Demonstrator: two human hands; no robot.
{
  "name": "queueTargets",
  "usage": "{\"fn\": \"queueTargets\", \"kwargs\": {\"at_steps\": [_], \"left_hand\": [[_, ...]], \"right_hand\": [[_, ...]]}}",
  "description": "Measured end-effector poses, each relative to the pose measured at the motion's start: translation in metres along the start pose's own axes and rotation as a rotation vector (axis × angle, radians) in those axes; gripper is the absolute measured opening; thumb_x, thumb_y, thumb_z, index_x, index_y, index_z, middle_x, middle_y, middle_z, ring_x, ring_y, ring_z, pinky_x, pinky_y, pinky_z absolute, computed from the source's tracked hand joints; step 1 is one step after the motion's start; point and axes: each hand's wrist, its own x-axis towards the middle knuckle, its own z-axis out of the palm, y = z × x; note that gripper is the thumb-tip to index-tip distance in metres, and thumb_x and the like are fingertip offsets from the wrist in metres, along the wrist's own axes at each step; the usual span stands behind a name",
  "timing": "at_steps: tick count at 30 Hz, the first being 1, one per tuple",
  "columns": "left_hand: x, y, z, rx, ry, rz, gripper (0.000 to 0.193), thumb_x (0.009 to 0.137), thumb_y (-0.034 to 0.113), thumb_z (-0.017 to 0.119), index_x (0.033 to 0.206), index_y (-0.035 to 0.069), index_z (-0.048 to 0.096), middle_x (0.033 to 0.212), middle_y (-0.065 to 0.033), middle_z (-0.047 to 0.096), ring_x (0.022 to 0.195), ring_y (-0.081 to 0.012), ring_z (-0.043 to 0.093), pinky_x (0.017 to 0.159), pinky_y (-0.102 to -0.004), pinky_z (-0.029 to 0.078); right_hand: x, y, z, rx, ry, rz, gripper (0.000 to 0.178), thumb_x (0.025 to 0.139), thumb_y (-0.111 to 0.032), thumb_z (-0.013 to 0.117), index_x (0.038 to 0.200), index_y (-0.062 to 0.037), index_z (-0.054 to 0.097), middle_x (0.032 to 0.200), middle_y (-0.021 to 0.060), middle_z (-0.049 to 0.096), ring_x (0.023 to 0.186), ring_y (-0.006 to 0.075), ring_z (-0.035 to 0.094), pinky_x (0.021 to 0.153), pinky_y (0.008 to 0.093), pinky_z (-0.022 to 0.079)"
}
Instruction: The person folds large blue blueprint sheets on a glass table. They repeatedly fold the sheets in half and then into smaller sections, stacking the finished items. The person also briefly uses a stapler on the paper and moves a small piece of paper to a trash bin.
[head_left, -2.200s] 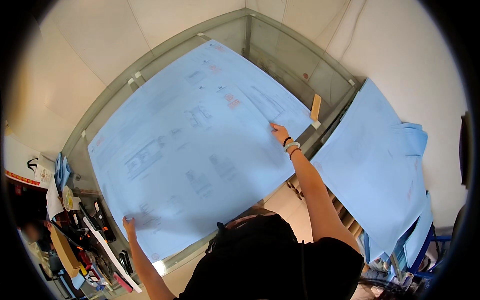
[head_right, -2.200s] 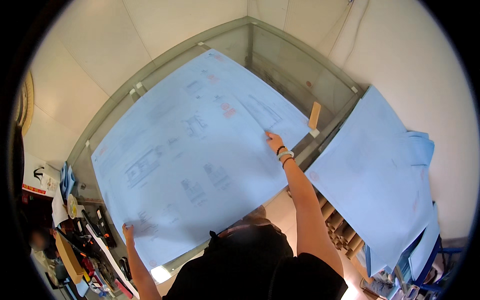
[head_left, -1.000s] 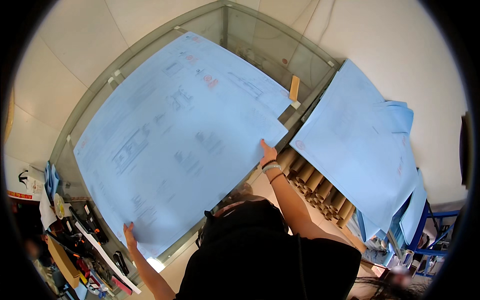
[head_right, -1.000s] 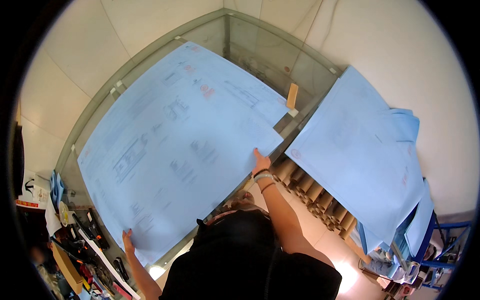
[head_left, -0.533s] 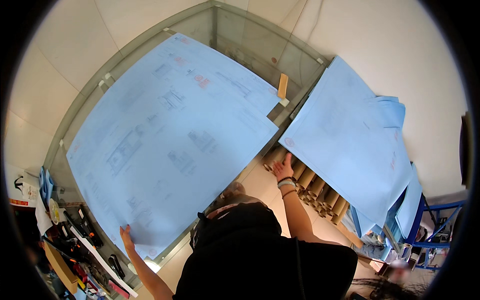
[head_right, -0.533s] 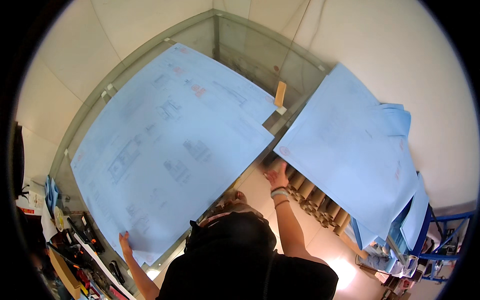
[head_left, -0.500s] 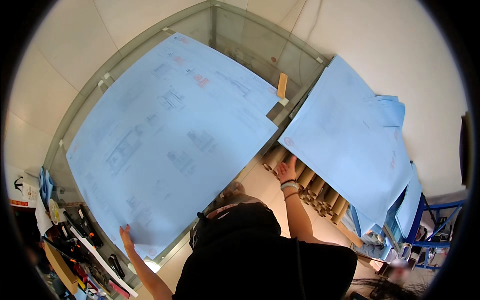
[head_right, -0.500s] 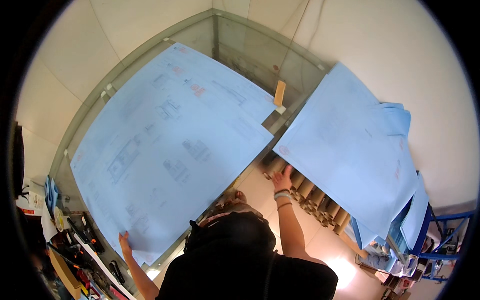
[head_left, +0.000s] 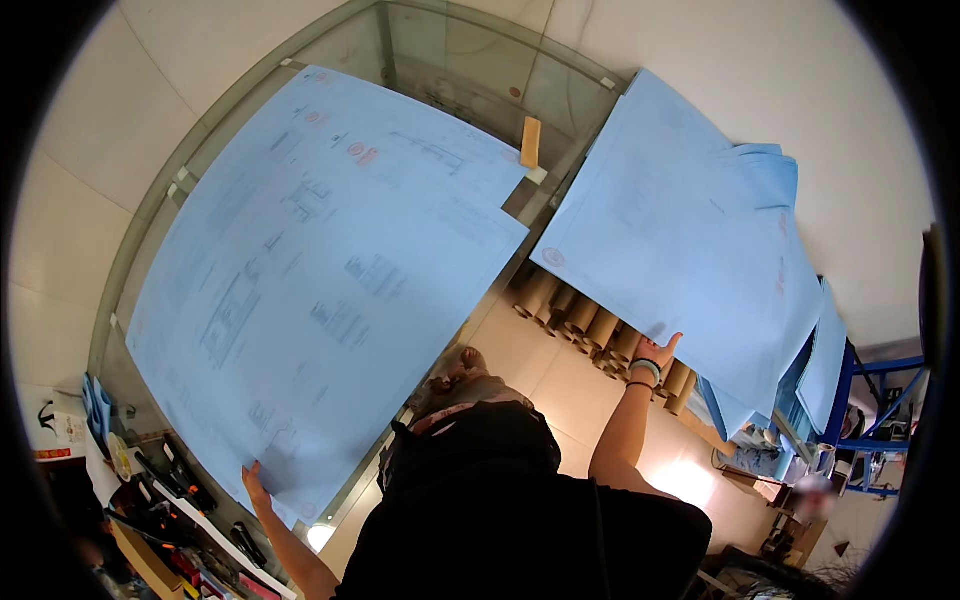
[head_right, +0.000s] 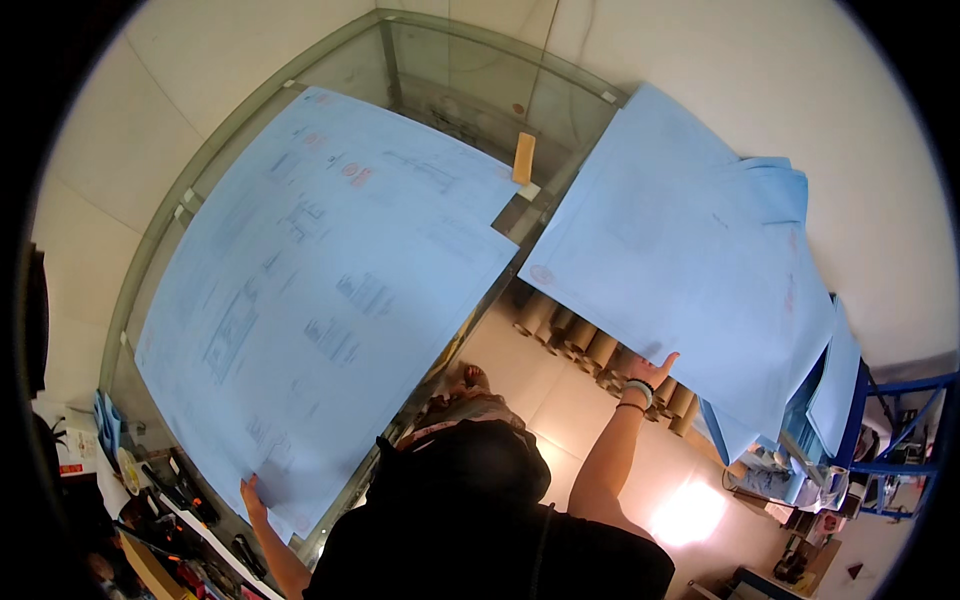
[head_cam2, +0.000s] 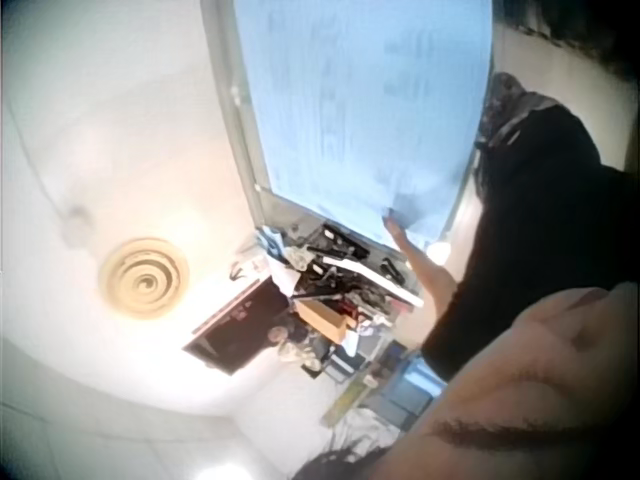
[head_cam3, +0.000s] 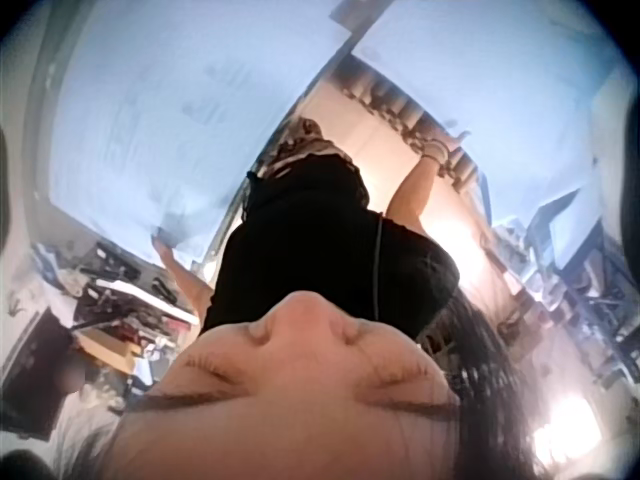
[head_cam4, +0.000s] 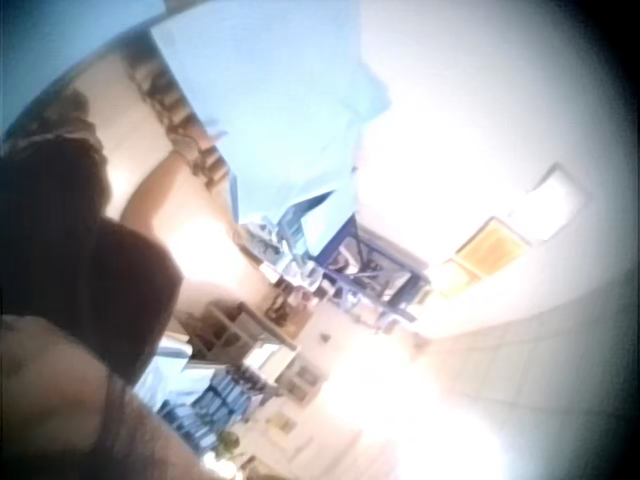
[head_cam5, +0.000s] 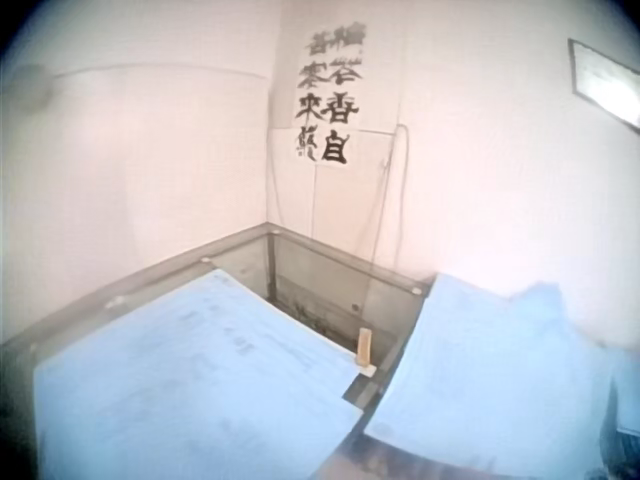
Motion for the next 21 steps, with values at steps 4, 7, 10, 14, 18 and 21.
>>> {"fn": "queueTargets", "kwargs": {"at_steps": [4,7,10,14,18,21], "left_hand": [[0.001,0.002,0.001,0.000,-0.025,-0.034,0.057,0.083,0.017,0.062,0.133,-0.003,0.044,0.123,-0.0131,0.055,0.111,-0.0269,0.052,0.095,-0.0391,0.041],[0.004,-0.008,-0.003,0.043,0.102,-0.073,0.058,0.083,0.019,0.063,0.134,0.000,0.043,0.124,-0.0113,0.054,0.112,-0.0265,0.051,0.097,-0.0390,0.040],[0.014,-0.003,-0.016,0.021,0.087,-0.119,0.057,0.083,0.021,0.065,0.133,0.003,0.044,0.123,-0.0096,0.054,0.111,-0.0257,0.052,0.096,-0.0388,0.041],[0.005,0.003,-0.005,-0.217,-0.148,-0.133,0.053,0.083,0.024,0.065,0.130,0.005,0.048,0.121,-0.0080,0.056,0.110,-0.0250,0.054,0.095,-0.0378,0.043],[0.003,0.012,-0.012,-0.266,-0.172,-0.252,0.055,0.085,0.027,0.064,0.132,0.005,0.047,0.126,-0.0084,0.054,0.115,-0.0278,0.051,0.098,-0.0406,0.041],[0.008,0.015,-0.008,-0.336,-0.229,-0.322,0.054,0.086,0.028,0.064,0.132,0.006,0.048,0.124,-0.0084,0.055,0.113,-0.0276,0.052,0.097,-0.0408,0.042]], "right_hand": [[0.019,-0.025,-0.006,0.036,-0.009,0.011,0.059,0.084,-0.041,0.070,0.130,-0.0098,0.051,0.130,0.0067,0.054,0.118,0.0305,0.049,0.102,0.0505,0.040],[0.033,-0.037,-0.007,0.084,0.089,0.003,0.058,0.082,-0.040,0.072,0.129,-0.0104,0.053,0.130,0.0073,0.055,0.118,0.0311,0.049,0.101,0.0516,0.040],[0.037,-0.048,-0.013,0.022,0.080,0.025,0.051,0.080,-0.039,0.074,0.120,-0.0098,0.060,0.120,0.0068,0.061,0.111,0.0304,0.055,0.097,0.0489,0.045],[0.066,-0.073,-0.030,-0.170,-0.081,0.085,0.034,0.087,-0.015,0.068,0.117,-0.0027,0.058,0.115,0.0106,0.063,0.105,0.0278,0.059,0.093,0.0448,0.050],[0.069,-0.081,-0.029,-0.309,-0.133,0.171,0.028,0.089,-0.003,0.062,0.116,-0.0003,0.056,0.115,0.0125,0.062,0.107,0.0261,0.058,0.092,0.0414,0.052],[0.072,-0.093,-0.019,-0.423,-0.139,0.171,0.034,0.089,-0.001,0.060,0.122,-0.0019,0.053,0.118,0.0125,0.059,0.111,0.0273,0.056,0.093,0.0427,0.052]]}}
